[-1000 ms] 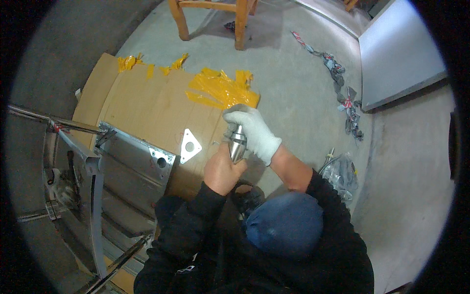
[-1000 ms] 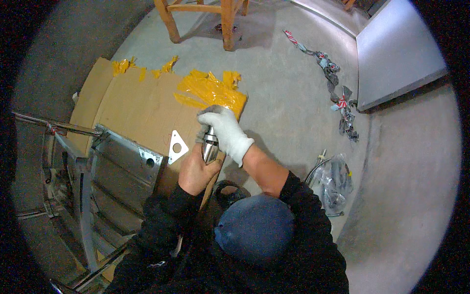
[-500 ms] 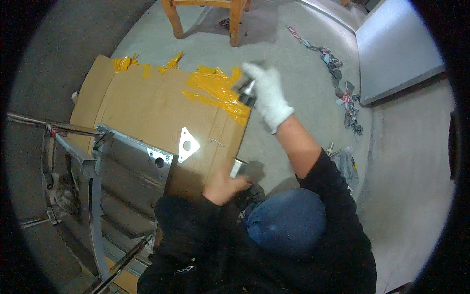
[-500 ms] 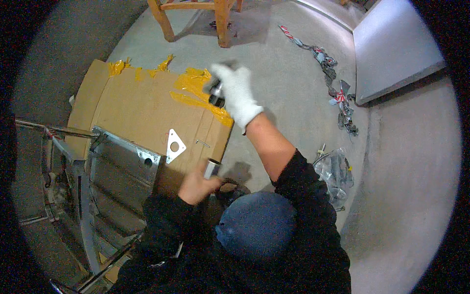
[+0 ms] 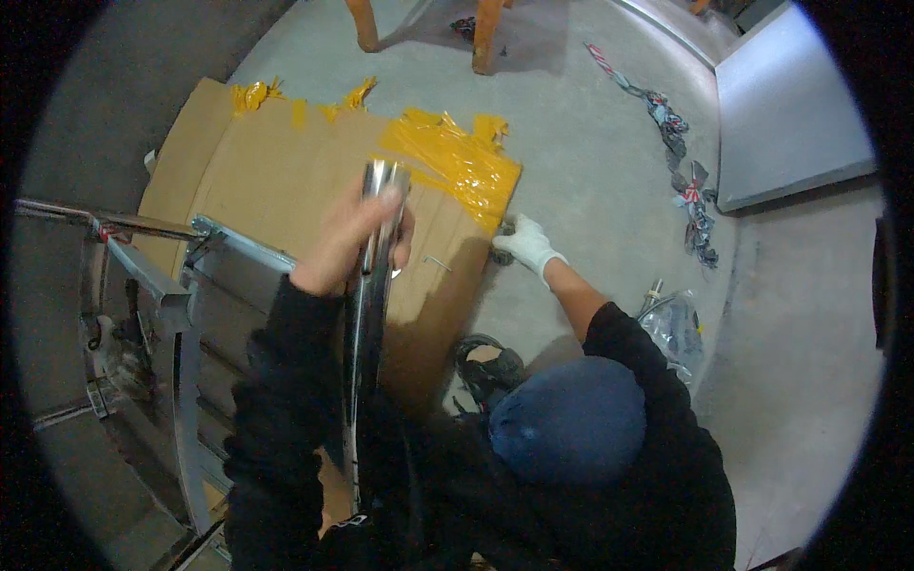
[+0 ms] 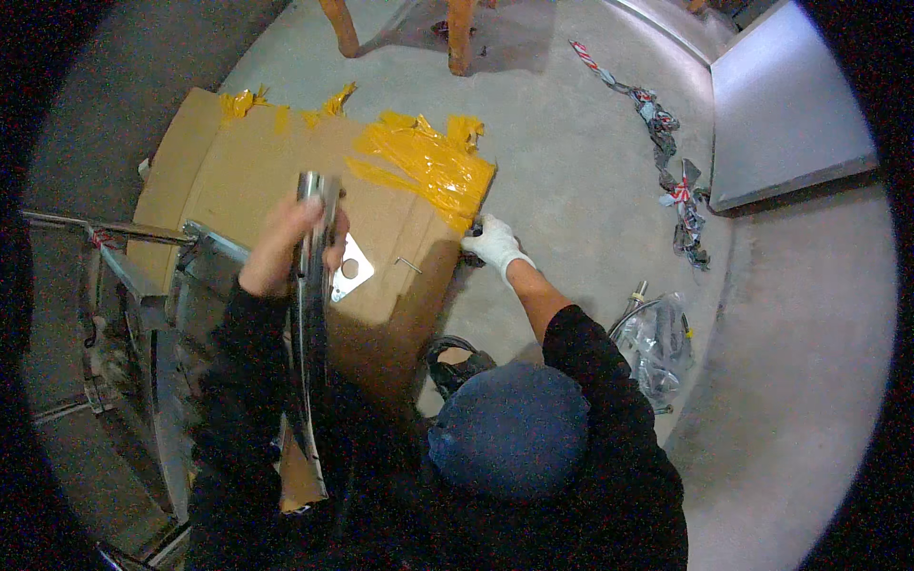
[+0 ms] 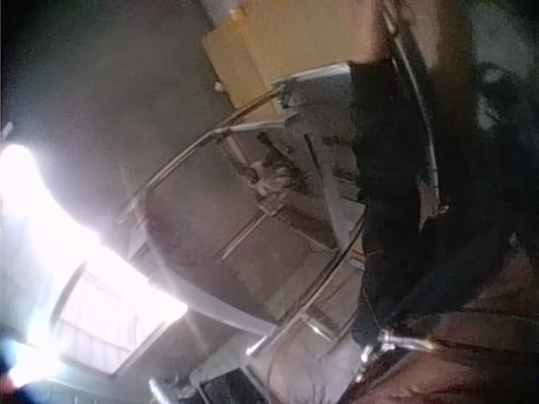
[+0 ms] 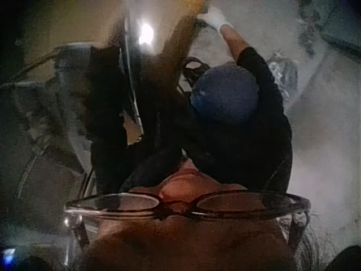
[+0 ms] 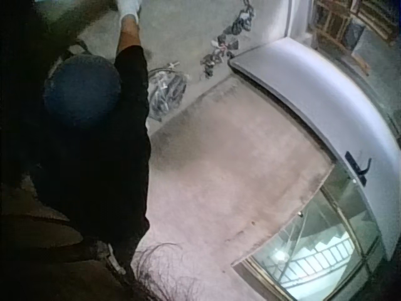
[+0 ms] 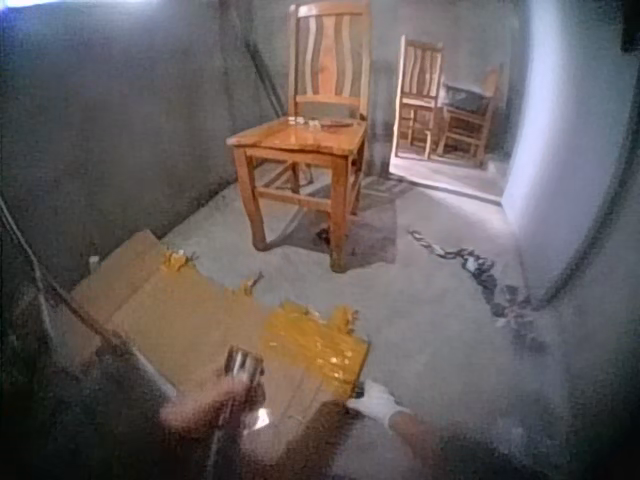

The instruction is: The person assembles a stainless steel frame by inserting a metal pole into a bracket and tightening it with a wrench. They work on the floor, securing the pole to the frame structure.

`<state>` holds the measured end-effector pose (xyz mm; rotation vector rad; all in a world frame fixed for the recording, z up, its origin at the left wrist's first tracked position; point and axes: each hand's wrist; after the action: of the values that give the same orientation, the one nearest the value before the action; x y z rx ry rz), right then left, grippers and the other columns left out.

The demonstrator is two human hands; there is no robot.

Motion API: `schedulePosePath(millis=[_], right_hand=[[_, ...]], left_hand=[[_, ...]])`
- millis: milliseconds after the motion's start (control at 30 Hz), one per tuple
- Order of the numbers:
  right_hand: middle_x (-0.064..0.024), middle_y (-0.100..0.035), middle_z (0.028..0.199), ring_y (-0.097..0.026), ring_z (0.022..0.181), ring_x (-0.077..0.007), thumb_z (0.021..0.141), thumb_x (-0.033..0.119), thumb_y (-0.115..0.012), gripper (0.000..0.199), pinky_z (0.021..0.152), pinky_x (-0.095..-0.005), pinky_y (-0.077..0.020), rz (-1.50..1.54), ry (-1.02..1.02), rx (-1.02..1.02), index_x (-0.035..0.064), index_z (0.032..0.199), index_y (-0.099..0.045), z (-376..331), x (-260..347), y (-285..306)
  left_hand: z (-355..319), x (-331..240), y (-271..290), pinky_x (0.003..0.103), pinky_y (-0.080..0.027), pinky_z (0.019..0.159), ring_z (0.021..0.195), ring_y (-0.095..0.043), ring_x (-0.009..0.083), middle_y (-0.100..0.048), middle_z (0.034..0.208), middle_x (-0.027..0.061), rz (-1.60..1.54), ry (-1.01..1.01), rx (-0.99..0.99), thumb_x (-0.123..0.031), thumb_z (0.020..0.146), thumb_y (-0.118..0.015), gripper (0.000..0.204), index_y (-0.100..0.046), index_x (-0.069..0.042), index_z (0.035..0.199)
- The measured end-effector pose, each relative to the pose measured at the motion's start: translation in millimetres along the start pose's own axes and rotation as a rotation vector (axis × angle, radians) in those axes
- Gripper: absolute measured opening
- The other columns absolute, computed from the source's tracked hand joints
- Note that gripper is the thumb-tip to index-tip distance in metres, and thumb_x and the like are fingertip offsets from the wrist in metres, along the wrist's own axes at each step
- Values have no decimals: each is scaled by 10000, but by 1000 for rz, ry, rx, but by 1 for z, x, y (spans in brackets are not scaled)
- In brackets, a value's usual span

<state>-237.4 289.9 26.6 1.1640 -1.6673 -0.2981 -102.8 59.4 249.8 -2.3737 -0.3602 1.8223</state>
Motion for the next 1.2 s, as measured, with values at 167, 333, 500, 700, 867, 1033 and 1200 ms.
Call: schedulePosePath(millis=[167, 333, 500, 700, 867, 1033, 1200], right_hand=[[-195, -621, 1061, -600, 995, -286, 758, 248, -634, 483, 858, -355, -469, 401, 328, -82, -50, 1126, -537, -26, 62, 19], [-149, -524, 1235, -466, 1156, -233, 780, 418, -652, 704, 1010, -333, -339, 624, 775, 1082, -24, 1280, -430, -120, 166, 28], [-69, -636, 959, -573, 869, -180, 775, 268, -689, 365, 815, -316, -454, 911, 628, 733, -8, 1006, -628, -144, 178, 43], [-61, -539, 855, -542, 706, -124, 877, 229, -495, 435, 728, -284, -475, 1350, 673, -354, -46, 1212, -451, -96, 153, 180], [-41, -513, 807, -512, 686, -128, 848, 226, -553, 469, 654, -275, -441, 752, 653, -368, -49, 1215, -455, -107, 136, 232], [-83, -581, 756, -577, 622, -147, 708, 281, -691, 450, 562, -304, -479, 344, 449, -181, -21, 1010, -546, -102, 153, 173], [-191, -588, 798, -611, 752, -306, 682, 366, -668, 483, 708, -399, -478, -120, 432, -102, 15, 985, -533, -76, 102, 109]], left_hand=[[48, -61, -9, 220, -430, 490, 511, -516, 89, -525, 664, 15, 310, -127, -64, -482, 852, -556, 413, -528, -70, 860], [98, -128, -38, 274, -465, 576, 647, -523, 111, -528, 766, 45, 389, -235, 2, -402, 886, -561, 434, -543, 16, 1003], [142, -104, -3, 264, -445, 671, 717, -531, 97, -557, 818, 34, 450, -492, 79, -470, 853, -561, 433, -569, -44, 928], [85, 100, 115, 353, -482, 715, 792, -606, 227, -636, 871, 118, 1215, -13, -242, -291, 797, -659, 338, -599, -16, 984], [19, 214, 84, 429, -491, 765, 907, -552, 349, -544, 1016, 171, 1407, 115, -197, -105, 672, -687, 281, -606, -72, 940], [9, 252, 103, 423, -497, 734, 890, -552, 338, -557, 964, 141, 1468, -43, -344, -50, 700, -635, 270, -579, -84, 962], [16, 257, 109, 428, -476, 763, 944, -533, 345, -547, 929, 164, 1316, 83, -303, -100, 670, -689, 248, -570, -37, 878]])
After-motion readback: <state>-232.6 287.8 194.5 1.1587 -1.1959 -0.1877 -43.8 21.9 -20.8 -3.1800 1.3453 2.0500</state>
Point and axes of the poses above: each hand's wrist, its own z-axis towards the middle knuckle, its own y-axis out of the back of the hand, x = y × z
